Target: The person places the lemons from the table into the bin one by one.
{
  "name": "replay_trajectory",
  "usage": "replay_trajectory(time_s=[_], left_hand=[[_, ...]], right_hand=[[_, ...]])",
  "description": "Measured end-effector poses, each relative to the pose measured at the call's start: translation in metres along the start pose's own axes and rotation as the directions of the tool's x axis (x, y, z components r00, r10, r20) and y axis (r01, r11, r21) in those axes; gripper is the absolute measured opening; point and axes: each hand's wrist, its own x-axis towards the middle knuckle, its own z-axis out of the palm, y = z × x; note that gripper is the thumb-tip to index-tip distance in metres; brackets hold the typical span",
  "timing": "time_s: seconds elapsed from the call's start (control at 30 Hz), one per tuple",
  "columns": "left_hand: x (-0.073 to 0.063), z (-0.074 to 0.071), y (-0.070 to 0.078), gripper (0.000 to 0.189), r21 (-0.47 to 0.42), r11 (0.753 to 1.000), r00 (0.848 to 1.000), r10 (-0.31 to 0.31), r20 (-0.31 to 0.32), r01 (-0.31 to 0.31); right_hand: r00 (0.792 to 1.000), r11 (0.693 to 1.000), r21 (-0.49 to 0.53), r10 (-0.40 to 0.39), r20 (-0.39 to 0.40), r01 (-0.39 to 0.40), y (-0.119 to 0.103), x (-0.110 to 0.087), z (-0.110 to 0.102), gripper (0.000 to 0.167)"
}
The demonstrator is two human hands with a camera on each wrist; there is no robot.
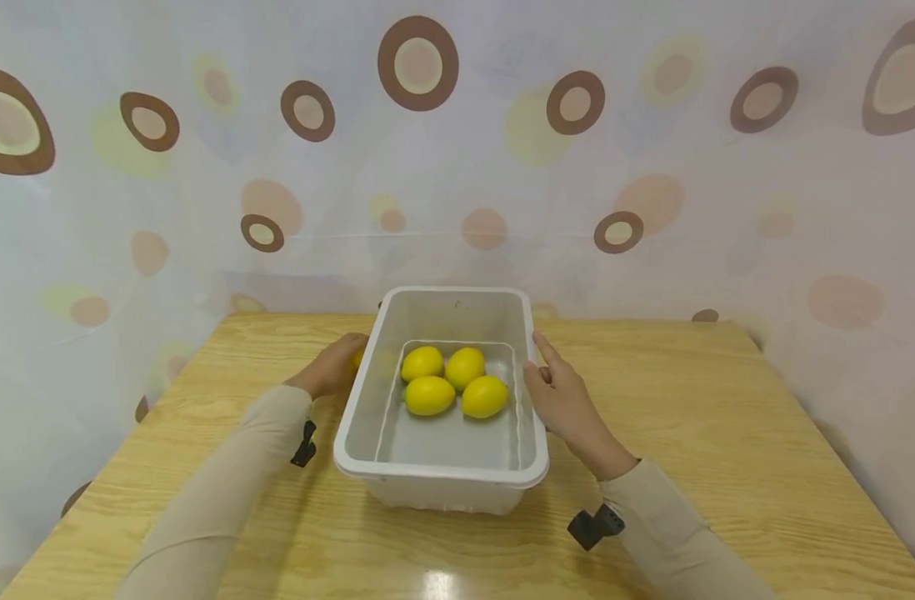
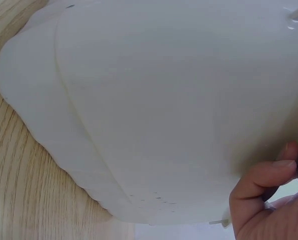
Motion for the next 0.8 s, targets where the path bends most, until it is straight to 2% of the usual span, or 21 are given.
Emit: replay_trajectory(time_s=[0.17,0.37,0.5,0.8], left_hand=[[-0.003,-0.001,0.004,0.063,0.020,1.000,1.000,-0.002,-0.023,0.003],[-0.005,0.000,-0.003,0.062,0.039,0.999,0.998,0.013,-0.064,-0.010],[-0.011,-0.003,-0.006,0.059,0.060,0.998,0.996,0.022,-0.084,-0.017],[-0.024,-0.013,-0.015,0.058,0.047,0.998,0.995,-0.033,-0.094,0.038]], right_hand=[[1.000,1.000,0.001,-0.005,-0.003,0.005,0.000,0.000,0.000,0.061],[1.000,1.000,0.004,-0.006,-0.004,0.006,-0.001,-0.001,0.001,0.061],[1.000,1.000,0.006,0.002,-0.002,-0.002,-0.002,-0.001,0.001,0.061],[1.000,1.000,-0.003,-0.007,-0.007,0.007,-0.001,-0.001,0.001,0.061]])
